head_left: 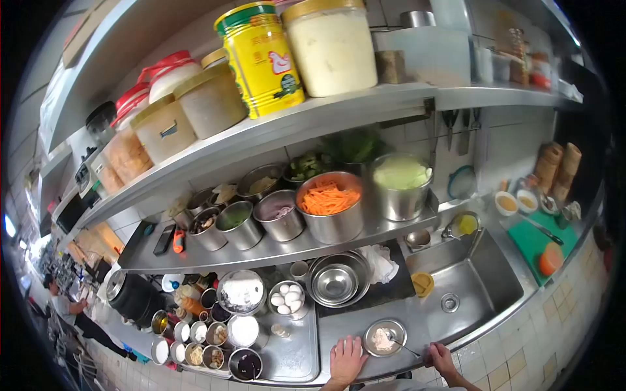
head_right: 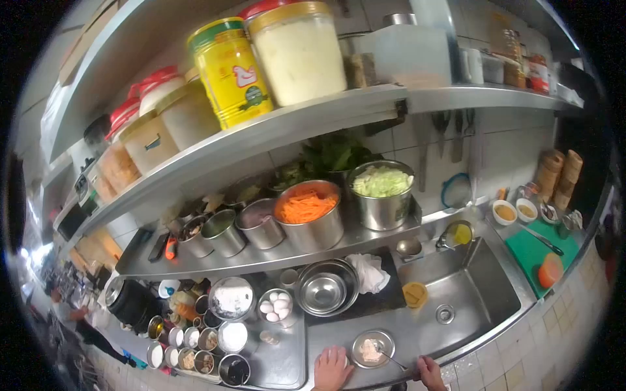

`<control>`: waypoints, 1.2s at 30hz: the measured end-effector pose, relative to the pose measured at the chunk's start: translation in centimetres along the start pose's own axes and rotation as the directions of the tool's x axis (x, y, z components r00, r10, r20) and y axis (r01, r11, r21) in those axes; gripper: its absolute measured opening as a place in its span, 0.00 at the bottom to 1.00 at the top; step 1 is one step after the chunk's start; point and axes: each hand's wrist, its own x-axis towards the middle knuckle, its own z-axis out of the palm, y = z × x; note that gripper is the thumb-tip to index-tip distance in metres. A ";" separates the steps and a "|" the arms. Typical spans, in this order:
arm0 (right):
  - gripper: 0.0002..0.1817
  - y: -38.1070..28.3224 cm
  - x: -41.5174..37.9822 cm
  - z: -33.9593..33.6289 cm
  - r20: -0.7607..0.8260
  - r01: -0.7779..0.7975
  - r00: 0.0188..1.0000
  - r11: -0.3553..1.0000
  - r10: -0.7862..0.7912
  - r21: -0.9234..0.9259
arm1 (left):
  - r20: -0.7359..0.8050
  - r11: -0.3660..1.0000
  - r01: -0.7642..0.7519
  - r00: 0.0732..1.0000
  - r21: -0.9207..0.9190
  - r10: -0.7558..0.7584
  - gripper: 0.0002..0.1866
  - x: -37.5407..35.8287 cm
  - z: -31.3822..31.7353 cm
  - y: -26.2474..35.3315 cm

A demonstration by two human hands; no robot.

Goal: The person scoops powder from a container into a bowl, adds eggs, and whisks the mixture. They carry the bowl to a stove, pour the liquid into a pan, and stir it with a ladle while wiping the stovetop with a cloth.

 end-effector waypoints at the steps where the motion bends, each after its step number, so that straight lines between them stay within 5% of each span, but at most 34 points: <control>1: 0.22 -0.2 0.0 0.2 -0.025 0.000 1.000 1.000 0.001 0.022 | -0.016 0.999 0.021 1.000 0.025 -0.021 0.37 0.3 0.1 0.1; 4: 0.22 -1.1 0.2 0.3 0.016 -0.027 0.999 0.998 0.028 -0.050 | 0.009 1.000 0.021 1.000 0.007 -0.021 0.36 0.5 -0.2 0.4; 7: 0.23 -1.6 0.9 0.4 0.146 0.202 0.977 0.900 -0.157 -0.386 | 0.086 0.999 -0.021 0.996 -0.028 0.023 0.38 0.6 -1.6 0.6; 13: 0.22 -1.3 1.2 0.6 0.158 0.170 0.980 0.928 -0.123 -0.332 | 0.009 0.861 0.156 0.985 -0.485 -0.174 0.42 -2.2 0.4 -1.7; 18: 0.25 -0.9 1.1 -0.7 0.134 0.197 0.979 0.894 -0.155 -0.403 | 0.074 0.811 0.259 0.963 -0.525 -0.260 0.41 -1.8 -0.7 -3.1; 21: 0.24 1.9 3.2 -2.7 0.059 0.286 0.955 0.857 -0.289 -0.428 | -0.228 0.685 0.179 0.859 -0.706 -0.459 0.42 0.3 -10.8 -5.0; 22: 0.24 2.4 3.2 -3.2 0.006 0.219 0.973 0.918 -0.230 -0.331 | -0.485 0.661 -0.061 0.730 -0.748 -0.482 0.46 2.1 -14.5 -6.1; 23: 0.23 2.9 3.3 -3.8 -0.041 0.150 0.986 0.962 -0.163 -0.226 | -0.522 0.698 -0.069 0.717 -0.712 -0.462 0.47 3.1 -18.2 -9.0; 24: 0.21 3.5 3.5 -3.9 -0.031 0.176 0.983 0.974 -0.182 -0.143 | -0.719 0.891 -0.096 0.631 -0.444 -0.290 0.46 5.1 -25.6 -9.9; 26: 0.22 2.6 2.6 -3.4 -0.048 0.132 0.990 0.988 -0.136 -0.080 | -0.853 0.918 -0.244 0.497 -0.312 -0.158 0.47 8.9 -36.4 -12.7; 27: 0.23 1.5 2.0 -2.8 -0.063 0.098 0.993 0.995 -0.099 -0.019 | -0.892 0.922 -0.318 0.448 -0.221 -0.059 0.42 11.4 -42.2 -12.8; 28: 0.23 1.3 1.8 -2.5 -0.063 0.105 0.992 0.994 -0.105 -0.001 | -0.871 0.835 -0.358 0.421 -0.417 -0.255 0.36 13.4 -46.6 -11.6; 29: 0.23 1.1 1.5 -1.8 -0.062 0.110 0.992 0.994 -0.110 0.001 | -0.904 0.779 -0.490 0.364 -0.390 -0.224 0.34 16.1 -50.5 -12.1; 31: 0.23 0.9 0.9 -0.8 -0.150 0.110 0.983 0.994 -0.105 0.020 | -0.916 0.669 -0.634 0.346 -0.388 -0.204 0.38 21.0 -56.7 -12.5; 34: 0.22 3.4 1.3 -0.1 -0.210 0.227 0.955 0.973 -0.211 0.050 | -0.919 0.751 -0.533 0.275 -0.390 -0.282 0.50 28.0 -63.2 -14.1; 36: 0.21 6.7 1.9 -0.7 -0.229 0.239 0.946 0.971 -0.228 0.020 | -0.921 0.742 -0.554 0.308 -0.379 -0.240 0.47 32.3 -65.3 -16.1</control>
